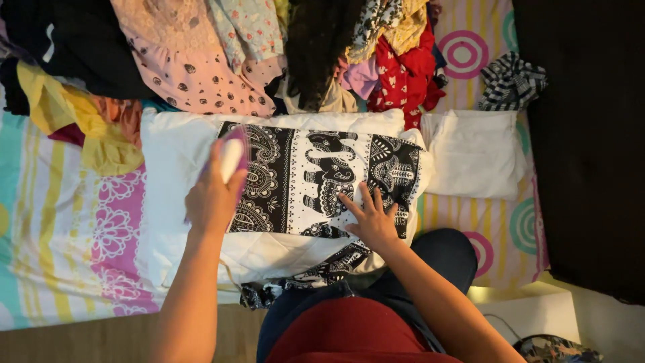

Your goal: The person irons a white garment with a black pattern on a bed using a purple iron. They smooth the fabric, iron different sections, and fold the garment after ironing.

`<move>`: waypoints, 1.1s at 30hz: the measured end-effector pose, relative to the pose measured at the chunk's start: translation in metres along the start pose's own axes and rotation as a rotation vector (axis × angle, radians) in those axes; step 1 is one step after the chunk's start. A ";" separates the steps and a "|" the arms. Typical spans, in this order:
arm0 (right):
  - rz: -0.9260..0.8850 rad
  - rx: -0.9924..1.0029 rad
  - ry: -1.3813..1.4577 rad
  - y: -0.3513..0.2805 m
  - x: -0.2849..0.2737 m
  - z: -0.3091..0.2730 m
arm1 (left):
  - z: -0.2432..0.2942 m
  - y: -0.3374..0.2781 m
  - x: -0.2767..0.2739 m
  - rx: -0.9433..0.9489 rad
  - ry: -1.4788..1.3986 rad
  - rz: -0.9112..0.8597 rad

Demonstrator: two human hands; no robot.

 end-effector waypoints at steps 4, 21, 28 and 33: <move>0.015 0.011 0.029 -0.007 0.000 0.000 | 0.037 -0.003 0.003 0.244 -0.135 -0.107; 0.130 0.088 0.249 -0.026 0.017 0.018 | 0.122 0.016 0.089 0.603 0.167 -0.285; 0.126 0.072 0.245 -0.032 0.013 0.019 | 0.125 0.024 0.097 0.456 0.139 -0.357; 0.207 0.073 0.262 -0.033 0.021 0.019 | 0.116 0.016 0.073 0.607 0.032 -0.498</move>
Point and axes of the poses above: each hand's wrist, its own y-axis towards the middle knuckle, its own x-axis out of the palm, z = x × y, the point moved 1 cm from there along y, towards the middle knuckle, and after that the axes turned 5 degrees about -z, right-handed, at the moved point
